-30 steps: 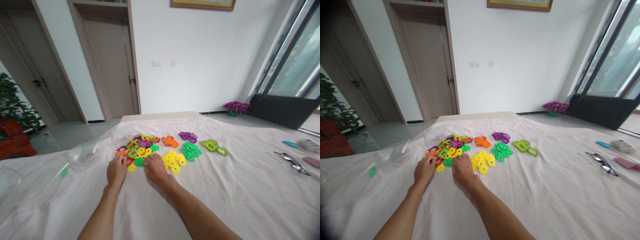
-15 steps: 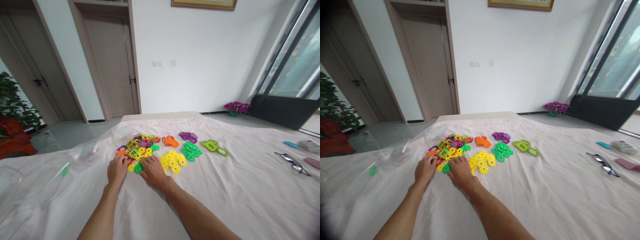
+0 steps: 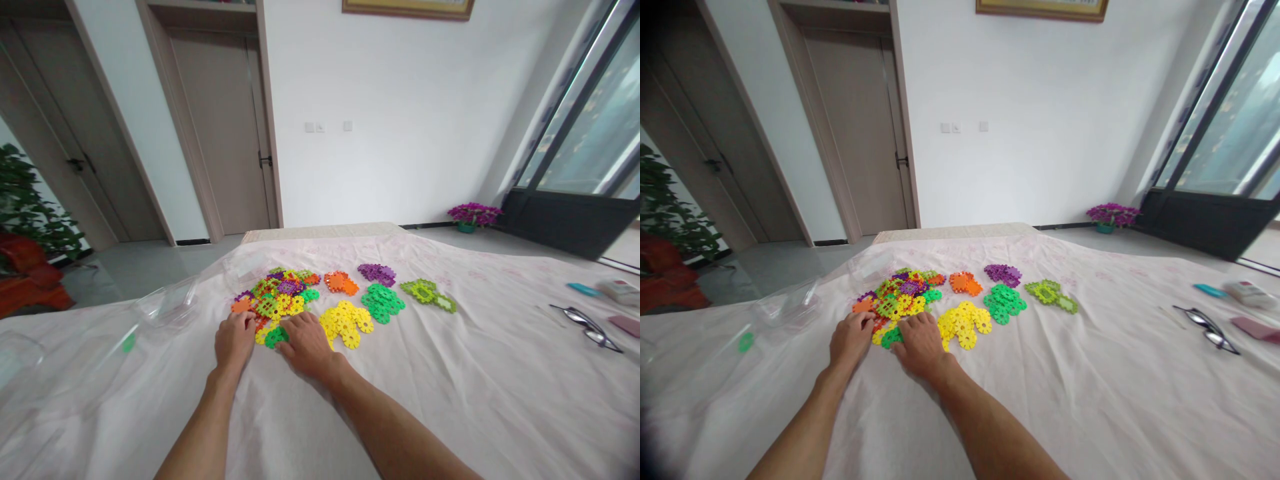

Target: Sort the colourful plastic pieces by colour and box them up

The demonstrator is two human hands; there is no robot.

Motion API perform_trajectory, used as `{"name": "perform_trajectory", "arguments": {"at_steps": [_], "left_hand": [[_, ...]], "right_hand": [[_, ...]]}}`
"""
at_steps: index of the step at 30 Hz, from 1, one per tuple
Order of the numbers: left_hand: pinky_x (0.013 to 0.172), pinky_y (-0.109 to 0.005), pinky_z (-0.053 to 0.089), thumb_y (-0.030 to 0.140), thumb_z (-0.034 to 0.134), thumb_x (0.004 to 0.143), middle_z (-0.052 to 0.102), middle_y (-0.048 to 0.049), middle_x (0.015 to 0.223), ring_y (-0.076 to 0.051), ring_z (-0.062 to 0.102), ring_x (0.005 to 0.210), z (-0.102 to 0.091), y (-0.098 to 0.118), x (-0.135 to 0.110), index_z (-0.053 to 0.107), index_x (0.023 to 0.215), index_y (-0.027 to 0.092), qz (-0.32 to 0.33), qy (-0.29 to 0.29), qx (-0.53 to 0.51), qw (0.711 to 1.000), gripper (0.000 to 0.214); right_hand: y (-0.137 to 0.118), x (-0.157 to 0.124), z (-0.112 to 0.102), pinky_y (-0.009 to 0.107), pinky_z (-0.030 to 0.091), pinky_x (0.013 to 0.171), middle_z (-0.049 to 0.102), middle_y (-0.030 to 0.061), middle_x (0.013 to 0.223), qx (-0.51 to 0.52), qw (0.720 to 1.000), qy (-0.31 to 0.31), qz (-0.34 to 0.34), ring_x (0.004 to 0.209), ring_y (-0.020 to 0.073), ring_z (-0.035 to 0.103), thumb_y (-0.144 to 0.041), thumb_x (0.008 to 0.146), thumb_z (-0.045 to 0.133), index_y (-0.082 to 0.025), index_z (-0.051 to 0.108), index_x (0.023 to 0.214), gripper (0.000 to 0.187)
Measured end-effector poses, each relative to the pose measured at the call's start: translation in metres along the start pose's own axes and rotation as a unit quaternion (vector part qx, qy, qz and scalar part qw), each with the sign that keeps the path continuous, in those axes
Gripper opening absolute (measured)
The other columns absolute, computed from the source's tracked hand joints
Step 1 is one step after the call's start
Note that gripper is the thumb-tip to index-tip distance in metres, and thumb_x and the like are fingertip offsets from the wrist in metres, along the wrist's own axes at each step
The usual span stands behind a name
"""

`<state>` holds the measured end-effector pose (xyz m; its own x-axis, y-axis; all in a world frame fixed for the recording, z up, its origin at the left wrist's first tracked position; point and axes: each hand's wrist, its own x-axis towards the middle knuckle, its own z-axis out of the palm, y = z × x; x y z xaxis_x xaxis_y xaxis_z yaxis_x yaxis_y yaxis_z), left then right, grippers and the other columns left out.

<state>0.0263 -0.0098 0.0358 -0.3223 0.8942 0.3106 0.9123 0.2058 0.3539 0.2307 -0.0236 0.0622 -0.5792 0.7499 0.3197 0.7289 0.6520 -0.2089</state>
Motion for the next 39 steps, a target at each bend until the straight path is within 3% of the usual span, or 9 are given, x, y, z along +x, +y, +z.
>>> {"name": "perform_trajectory", "arguments": {"at_steps": [6, 15, 19, 24, 29, 35, 39], "left_hand": [[0.083, -0.032, 0.047, 0.031, 0.046, 0.092, 0.071, -0.0058, 0.108, -0.023, 0.064, 0.096, 0.001, -0.001, 0.0, 0.074, 0.102, 0.026, 0.008, 0.004, -0.002, 1.0, 0.03], [0.084, -0.032, 0.048, 0.031, 0.046, 0.092, 0.071, -0.0055, 0.109, -0.023, 0.064, 0.098, 0.0, 0.0, 0.0, 0.074, 0.102, 0.026, 0.004, -0.003, -0.001, 1.0, 0.03], [0.084, -0.032, 0.047, 0.031, 0.047, 0.091, 0.071, -0.0052, 0.109, -0.023, 0.064, 0.098, -0.001, 0.0, 0.0, 0.074, 0.101, 0.026, 0.002, -0.004, 0.0, 1.0, 0.029], [0.081, -0.031, 0.047, 0.031, 0.047, 0.091, 0.071, -0.0053, 0.108, -0.023, 0.064, 0.097, 0.0, 0.0, 0.0, 0.074, 0.1, 0.026, 0.005, -0.001, 0.001, 1.0, 0.028], [0.082, -0.032, 0.048, 0.031, 0.047, 0.091, 0.071, -0.0059, 0.109, -0.024, 0.065, 0.097, -0.001, 0.0, 0.0, 0.074, 0.101, 0.026, 0.004, -0.001, -0.002, 1.0, 0.029], [0.086, -0.033, 0.048, 0.03, 0.047, 0.09, 0.071, -0.0059, 0.112, -0.024, 0.064, 0.1, -0.003, 0.002, 0.0, 0.074, 0.101, 0.027, -0.001, -0.007, -0.001, 1.0, 0.029], [0.084, -0.034, 0.048, 0.032, 0.048, 0.09, 0.07, -0.0052, 0.114, -0.025, 0.063, 0.1, -0.001, 0.0, 0.0, 0.074, 0.101, 0.028, -0.008, -0.009, -0.001, 1.0, 0.029]], "right_hand": [[-0.003, 0.004, 0.008, 0.036, 0.034, 0.096, 0.066, 0.0082, 0.112, -0.011, 0.999, 0.003, 0.033, 0.108, 0.025, 0.051, -0.042, 0.091, 0.063, -0.021, 0.061, 0.118, 0.034], [0.0, 0.002, 0.015, 0.03, 0.035, 0.092, 0.068, 0.0042, 0.113, 0.076, 0.996, 0.017, 0.042, 0.106, 0.0214, 0.055, -0.024, 0.085, 0.064, -0.025, 0.061, 0.123, 0.038], [-0.003, 0.002, 0.013, 0.03, 0.035, 0.091, 0.069, 0.0045, 0.11, 0.085, 0.995, 0.029, 0.04, 0.106, 0.022, 0.056, -0.03, 0.084, 0.066, -0.024, 0.062, 0.124, 0.041], [-0.004, 0.007, 0.011, 0.028, 0.037, 0.089, 0.073, 0.002, 0.101, 0.099, 0.994, 0.02, 0.043, 0.098, 0.0183, 0.06, -0.033, 0.09, 0.062, -0.023, 0.071, 0.104, 0.019], [-0.003, 0.008, 0.011, 0.027, 0.038, 0.087, 0.073, 0.0009, 0.094, 0.118, 0.991, 0.047, 0.038, 0.093, 0.0167, 0.062, -0.027, 0.09, 0.061, -0.022, 0.072, 0.094, 0.012], [0.009, 0.009, 0.008, 0.026, 0.04, 0.088, 0.074, 0.0012, 0.099, 0.124, 0.988, 0.071, 0.05, 0.096, 0.0163, 0.062, -0.026, 0.092, 0.06, -0.022, 0.071, 0.099, 0.014], [0.027, 0.01, 0.004, 0.027, 0.042, 0.089, 0.073, 0.0023, 0.098, 0.118, 0.984, 0.099, 0.093, 0.097, 0.0178, 0.061, -0.028, 0.094, 0.058, -0.023, 0.072, 0.101, 0.017]]}}
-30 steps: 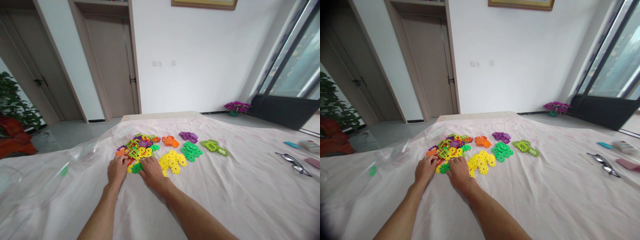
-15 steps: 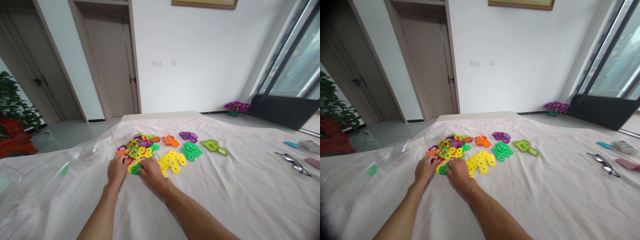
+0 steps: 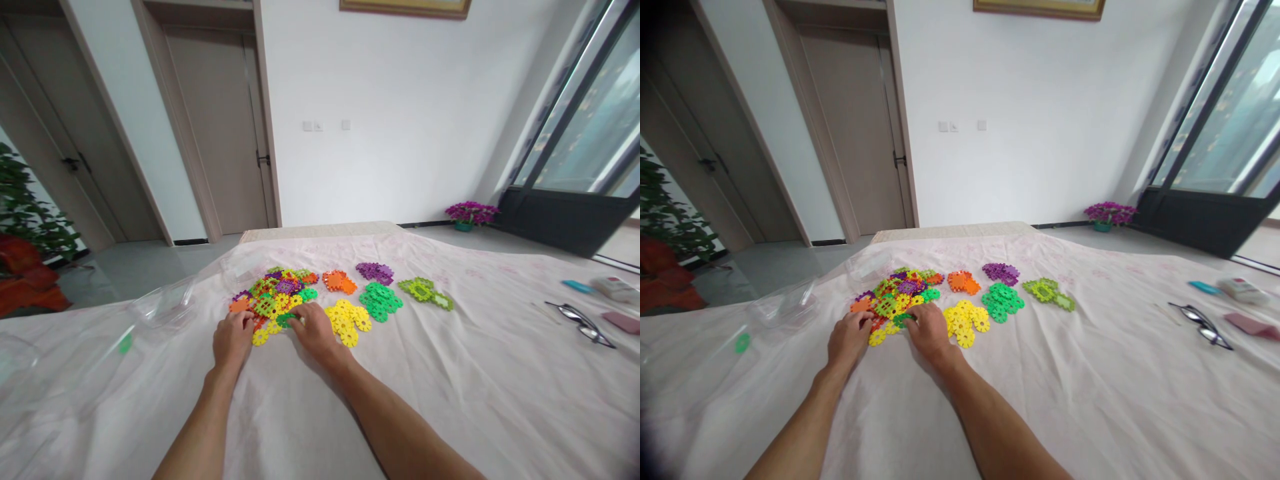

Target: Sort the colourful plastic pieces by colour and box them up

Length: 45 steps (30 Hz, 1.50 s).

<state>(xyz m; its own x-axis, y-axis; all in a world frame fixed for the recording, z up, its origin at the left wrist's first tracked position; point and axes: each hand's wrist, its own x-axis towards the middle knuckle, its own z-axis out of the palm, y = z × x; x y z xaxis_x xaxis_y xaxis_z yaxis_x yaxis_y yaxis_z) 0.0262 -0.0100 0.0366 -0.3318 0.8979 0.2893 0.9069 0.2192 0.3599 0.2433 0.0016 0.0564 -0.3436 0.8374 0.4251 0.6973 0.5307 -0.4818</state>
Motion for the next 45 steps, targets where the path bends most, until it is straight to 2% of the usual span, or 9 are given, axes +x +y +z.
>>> {"name": "perform_trajectory", "arguments": {"at_steps": [7, 16, 24, 30, 38, 45], "left_hand": [[0.083, -0.035, 0.048, 0.033, 0.047, 0.091, 0.07, -0.0056, 0.114, -0.025, 0.063, 0.099, 0.003, -0.002, 0.003, 0.074, 0.103, 0.029, -0.007, -0.01, 0.002, 1.0, 0.03], [0.084, -0.036, 0.048, 0.033, 0.045, 0.091, 0.069, -0.0067, 0.117, -0.026, 0.063, 0.1, 0.005, -0.004, 0.004, 0.073, 0.103, 0.027, -0.003, -0.014, 0.007, 1.0, 0.031], [0.084, -0.035, 0.047, 0.034, 0.044, 0.092, 0.069, -0.0065, 0.116, -0.026, 0.063, 0.1, 0.006, -0.006, 0.004, 0.074, 0.105, 0.028, 0.001, -0.012, 0.018, 1.0, 0.032], [0.083, -0.036, 0.047, 0.034, 0.045, 0.092, 0.069, -0.0067, 0.113, -0.026, 0.063, 0.098, 0.006, -0.006, 0.004, 0.073, 0.104, 0.028, 0.002, -0.014, 0.016, 1.0, 0.032], [0.082, -0.035, 0.047, 0.033, 0.045, 0.091, 0.069, -0.0071, 0.111, -0.025, 0.063, 0.098, 0.006, -0.006, 0.003, 0.074, 0.102, 0.027, 0.01, -0.003, 0.009, 1.0, 0.031], [0.081, -0.034, 0.047, 0.034, 0.045, 0.091, 0.07, -0.0065, 0.111, -0.025, 0.063, 0.096, 0.006, -0.006, 0.003, 0.074, 0.102, 0.028, 0.01, 0.001, 0.013, 1.0, 0.031]], "right_hand": [[0.034, 0.01, -0.023, 0.026, 0.043, 0.081, 0.071, 0.0019, 0.095, 0.008, 0.995, 0.075, 0.071, 0.09, 0.0169, 0.063, -0.029, 0.093, 0.056, -0.022, 0.071, 0.1, 0.017], [0.073, 0.015, -0.046, 0.028, 0.042, 0.077, 0.071, 0.0028, 0.092, -0.02, 0.975, 0.162, 0.153, 0.087, 0.0183, 0.062, -0.034, 0.091, 0.053, -0.022, 0.071, 0.098, 0.023], [0.088, 0.013, -0.063, 0.025, 0.039, 0.069, 0.071, 0.0013, 0.088, -0.048, 0.948, 0.188, 0.251, 0.082, 0.0175, 0.062, -0.037, 0.088, 0.058, -0.024, 0.073, 0.096, 0.022], [0.095, 0.01, -0.074, 0.026, 0.039, 0.067, 0.072, 0.0008, 0.089, -0.054, 0.932, 0.173, 0.315, 0.082, 0.0185, 0.064, -0.04, 0.088, 0.058, -0.027, 0.074, 0.102, 0.025], [0.102, 0.006, -0.076, 0.026, 0.039, 0.067, 0.073, 0.0008, 0.09, -0.063, 0.926, 0.165, 0.334, 0.083, 0.0192, 0.064, -0.04, 0.087, 0.057, -0.027, 0.074, 0.102, 0.026], [0.11, 0.004, -0.079, 0.027, 0.039, 0.068, 0.074, 0.0016, 0.092, -0.046, 0.921, 0.188, 0.339, 0.085, 0.0197, 0.065, -0.039, 0.088, 0.056, -0.027, 0.074, 0.104, 0.027]]}}
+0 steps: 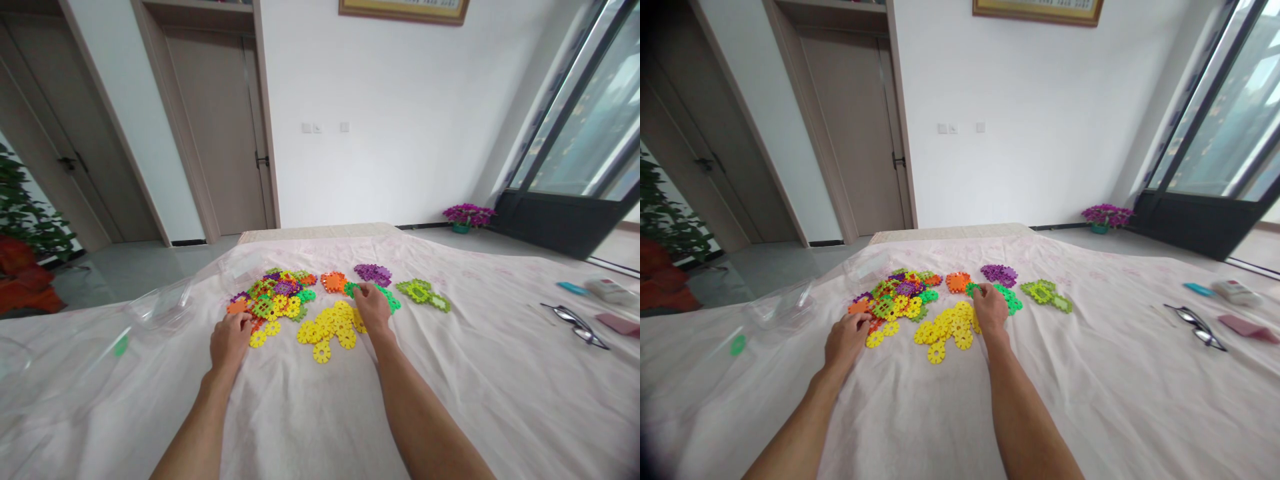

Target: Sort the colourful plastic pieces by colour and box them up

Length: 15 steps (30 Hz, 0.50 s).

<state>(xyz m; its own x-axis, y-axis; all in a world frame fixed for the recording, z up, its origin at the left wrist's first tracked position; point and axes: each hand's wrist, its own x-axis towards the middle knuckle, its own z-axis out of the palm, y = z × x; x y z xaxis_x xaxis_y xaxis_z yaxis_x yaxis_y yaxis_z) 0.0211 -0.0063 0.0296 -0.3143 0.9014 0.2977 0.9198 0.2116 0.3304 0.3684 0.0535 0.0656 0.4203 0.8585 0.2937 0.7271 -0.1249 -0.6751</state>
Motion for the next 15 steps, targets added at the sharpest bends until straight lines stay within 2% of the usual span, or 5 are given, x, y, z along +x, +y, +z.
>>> {"name": "perform_trajectory", "arguments": {"at_steps": [8, 15], "left_hand": [[0.083, -0.034, 0.047, 0.033, 0.044, 0.091, 0.07, -0.0064, 0.11, -0.025, 0.063, 0.097, 0.001, -0.001, 0.001, 0.073, 0.101, 0.027, 0.001, -0.001, -0.004, 1.0, 0.031], [0.084, -0.035, 0.048, 0.034, 0.045, 0.091, 0.069, -0.0069, 0.111, -0.025, 0.063, 0.097, 0.003, -0.002, 0.002, 0.073, 0.103, 0.027, 0.0, -0.002, 0.0, 1.0, 0.032]], "right_hand": [[0.01, 0.006, -0.002, 0.026, 0.039, 0.069, 0.073, 0.0011, 0.091, 0.031, 0.999, 0.035, 0.004, 0.083, 0.0181, 0.064, -0.04, 0.087, 0.055, -0.025, 0.074, 0.103, 0.029], [0.022, 0.014, -0.008, 0.029, 0.041, 0.074, 0.072, 0.0011, 0.096, 0.029, 0.994, 0.094, 0.05, 0.088, 0.021, 0.062, -0.039, 0.086, 0.056, -0.029, 0.07, 0.114, 0.033]]}}
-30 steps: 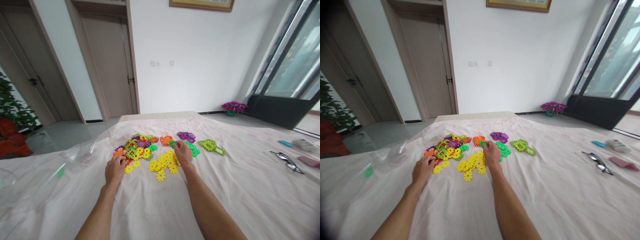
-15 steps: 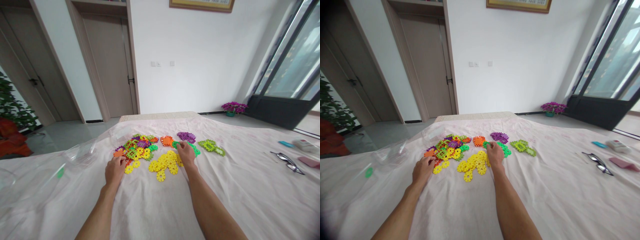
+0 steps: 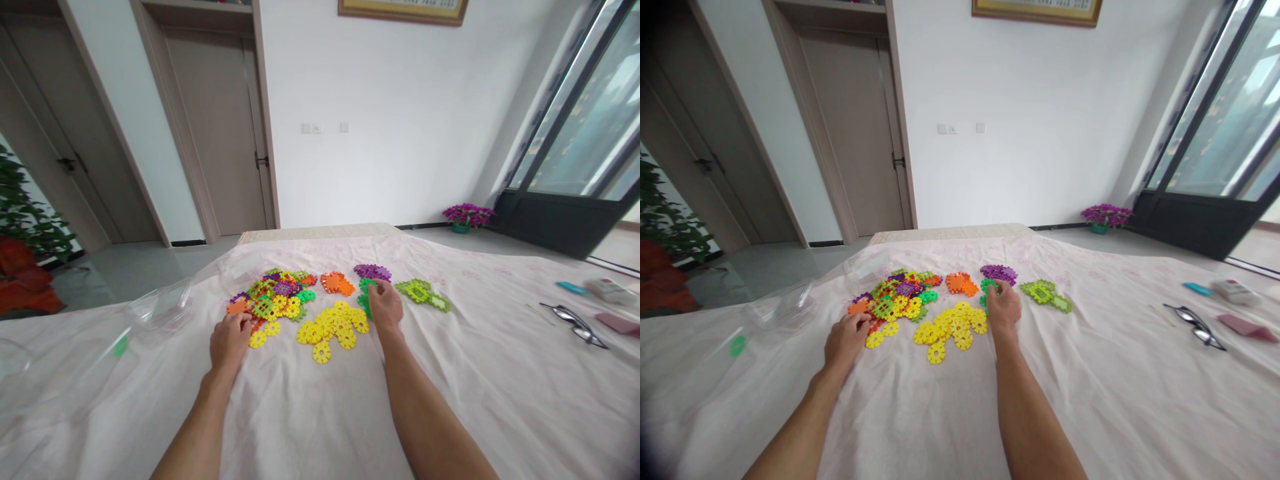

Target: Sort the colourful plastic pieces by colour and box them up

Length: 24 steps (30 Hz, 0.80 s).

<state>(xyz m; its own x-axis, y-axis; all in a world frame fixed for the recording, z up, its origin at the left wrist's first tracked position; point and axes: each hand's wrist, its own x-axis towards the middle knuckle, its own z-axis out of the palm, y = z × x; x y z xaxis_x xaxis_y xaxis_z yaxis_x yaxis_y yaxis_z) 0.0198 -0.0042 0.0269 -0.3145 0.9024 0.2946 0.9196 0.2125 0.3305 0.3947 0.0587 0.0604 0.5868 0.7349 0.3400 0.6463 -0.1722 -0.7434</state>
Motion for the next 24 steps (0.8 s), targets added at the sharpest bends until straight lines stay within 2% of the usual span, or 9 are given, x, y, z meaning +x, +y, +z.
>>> {"name": "perform_trajectory", "arguments": {"at_steps": [6, 10, 16, 21, 24], "left_hand": [[0.086, -0.034, 0.047, 0.033, 0.045, 0.091, 0.069, -0.0069, 0.112, -0.025, 0.063, 0.099, -0.001, 0.001, -0.001, 0.074, 0.103, 0.027, -0.002, -0.004, 0.001, 1.0, 0.031], [0.084, -0.035, 0.048, 0.033, 0.045, 0.092, 0.069, -0.0069, 0.111, -0.025, 0.063, 0.098, -0.003, 0.002, -0.001, 0.074, 0.104, 0.027, 0.001, -0.003, 0.002, 1.0, 0.032], [0.084, -0.035, 0.049, 0.031, 0.046, 0.092, 0.07, -0.0079, 0.109, -0.025, 0.064, 0.098, -0.006, 0.005, -0.003, 0.074, 0.103, 0.026, 0.009, 0.001, 0.008, 1.0, 0.03], [0.087, -0.036, 0.048, 0.03, 0.045, 0.093, 0.07, -0.0086, 0.109, -0.025, 0.063, 0.098, -0.009, 0.011, -0.008, 0.073, 0.106, 0.025, 0.036, 0.016, 0.041, 0.998, 0.031], [0.091, -0.038, 0.048, 0.029, 0.046, 0.093, 0.068, -0.01, 0.114, -0.027, 0.062, 0.103, -0.008, 0.012, -0.009, 0.07, 0.114, 0.024, 0.047, 0.034, 0.043, 0.997, 0.033]], "right_hand": [[0.009, 0.005, -0.003, 0.037, 0.04, 0.092, 0.068, 0.0095, 0.116, -0.025, 0.996, 0.084, -0.013, 0.105, 0.0267, 0.056, -0.025, 0.084, 0.051, -0.021, 0.067, 0.122, 0.041], [0.002, 0.0, 0.001, 0.037, 0.037, 0.099, 0.068, 0.0098, 0.114, 0.003, 0.994, 0.074, -0.085, 0.109, 0.0251, 0.054, -0.017, 0.083, 0.045, -0.018, 0.07, 0.116, 0.041], [-0.027, -0.026, 0.014, 0.033, 0.04, 0.095, 0.07, 0.007, 0.104, 0.035, 0.973, -0.021, -0.225, 0.101, 0.0222, 0.057, -0.011, 0.084, 0.044, -0.02, 0.074, 0.098, 0.035], [-0.05, -0.06, 0.026, 0.03, 0.042, 0.091, 0.072, 0.0053, 0.1, 0.059, 0.935, -0.124, -0.327, 0.098, 0.0202, 0.06, -0.006, 0.081, 0.046, -0.021, 0.075, 0.093, 0.035], [-0.059, -0.079, 0.03, 0.03, 0.042, 0.09, 0.072, 0.0053, 0.096, 0.058, 0.911, -0.182, -0.366, 0.095, 0.0197, 0.061, -0.004, 0.08, 0.047, -0.022, 0.076, 0.093, 0.037]]}}
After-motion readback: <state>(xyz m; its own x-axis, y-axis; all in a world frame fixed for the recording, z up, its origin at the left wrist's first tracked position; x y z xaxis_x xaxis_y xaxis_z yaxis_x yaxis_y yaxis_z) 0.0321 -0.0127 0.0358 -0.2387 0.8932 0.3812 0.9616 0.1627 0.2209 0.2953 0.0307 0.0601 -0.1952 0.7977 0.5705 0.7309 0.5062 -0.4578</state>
